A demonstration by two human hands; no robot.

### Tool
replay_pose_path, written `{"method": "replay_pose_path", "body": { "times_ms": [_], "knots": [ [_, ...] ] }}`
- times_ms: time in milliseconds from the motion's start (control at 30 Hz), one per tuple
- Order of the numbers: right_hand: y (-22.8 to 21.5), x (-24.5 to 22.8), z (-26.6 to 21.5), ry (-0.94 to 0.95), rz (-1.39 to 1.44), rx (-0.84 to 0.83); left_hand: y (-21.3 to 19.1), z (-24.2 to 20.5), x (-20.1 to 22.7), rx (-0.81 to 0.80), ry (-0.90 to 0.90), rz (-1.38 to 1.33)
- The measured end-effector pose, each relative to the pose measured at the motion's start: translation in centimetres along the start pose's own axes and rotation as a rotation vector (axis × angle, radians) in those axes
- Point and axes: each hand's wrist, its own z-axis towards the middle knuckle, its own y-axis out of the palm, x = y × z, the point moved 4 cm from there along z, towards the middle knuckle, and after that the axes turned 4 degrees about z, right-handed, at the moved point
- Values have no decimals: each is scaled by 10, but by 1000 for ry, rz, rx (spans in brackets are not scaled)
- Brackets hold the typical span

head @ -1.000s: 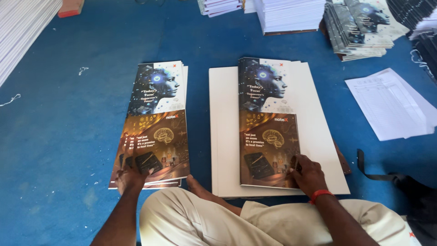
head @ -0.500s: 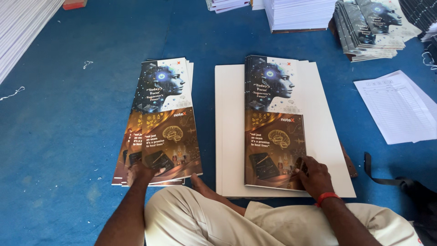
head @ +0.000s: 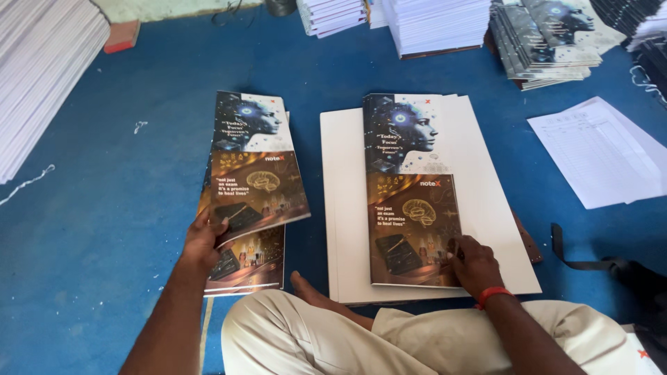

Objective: The person sits on the floor and repeatedly picks up a book from a pile on the left, places it onto a stack on the right, and aligns the edges. The person continues this process until a single large stack is formed, then lifts and adjusts the stack.

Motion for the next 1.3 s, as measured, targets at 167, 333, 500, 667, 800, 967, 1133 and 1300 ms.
{"method": "replay_pose_path", "body": {
  "times_ms": [167, 333, 500, 667, 800, 967, 1133, 1300],
  "knots": [
    [-5, 4, 1, -7, 26, 21, 73, -61, 69, -158, 155, -134],
    [0, 1, 2, 22, 66, 52, 165, -90, 69, -156, 135, -204],
    [6, 24, 12, -61, 282, 161, 253, -124, 2, -207, 25, -260],
    [10, 33, 14, 94, 345, 72, 281, -166, -69, -269, -165, -278],
    [9, 29, 13, 60, 320, 111, 284, -173, -82, -253, -266, -75],
    [14, 35, 16, 36, 306, 121, 285, -162, -97, -327, -121, 74],
    [14, 36, 16, 11, 279, 74, 298, -164, -110, -421, -115, 142],
    [14, 31, 12, 132, 123, -60, 304, -170, -91, -441, -18, 155]
  ]
}}
